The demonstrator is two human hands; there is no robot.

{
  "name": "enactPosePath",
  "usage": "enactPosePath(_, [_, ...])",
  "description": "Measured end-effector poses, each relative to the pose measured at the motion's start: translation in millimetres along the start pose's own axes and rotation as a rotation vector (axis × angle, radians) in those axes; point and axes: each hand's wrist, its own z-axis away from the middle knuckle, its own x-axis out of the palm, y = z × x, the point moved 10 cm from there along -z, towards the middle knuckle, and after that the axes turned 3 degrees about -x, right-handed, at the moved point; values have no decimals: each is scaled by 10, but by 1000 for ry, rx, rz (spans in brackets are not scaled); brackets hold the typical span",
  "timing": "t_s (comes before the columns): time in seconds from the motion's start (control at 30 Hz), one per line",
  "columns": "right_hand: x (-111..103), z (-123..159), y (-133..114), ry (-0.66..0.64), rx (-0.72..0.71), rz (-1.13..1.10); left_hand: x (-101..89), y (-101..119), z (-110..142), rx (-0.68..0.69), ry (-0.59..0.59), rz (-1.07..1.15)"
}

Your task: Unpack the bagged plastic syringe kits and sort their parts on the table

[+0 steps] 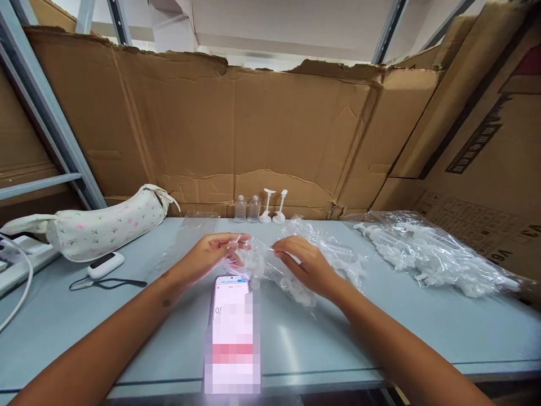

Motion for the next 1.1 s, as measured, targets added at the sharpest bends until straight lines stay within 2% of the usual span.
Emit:
enactPosePath(0.17, [-26,4,36,13,26,-26,56,-87,-10,-45,-75,9])
enactPosePath(0.33, [-33,5,4,17,22,-18,105,-203,-5,-130,-152,-77])
enactPosePath(0.43, [-46,-2,-40,24,3,-9,177,-185,18,-115,-200,-131])
enactPosePath(0.53, [-61,-8,-82,29,-32,4,252,-143,55,-80,-230,-297])
enactPosePath(0.73, [-123,-12,-126,60,-71,41,277,85,100,134,-116,-669])
enactPosePath(0.93, [-233,-19,-107,100,-39,77,281,235,146,327,-39,-702])
enactPosePath(1.0, [-289,-12,-22,127,13,121,239,246,141,335,-8,-683])
enactPosePath(1.1, [-402,40,268,202,192,152,148,277,129,344,64,-663])
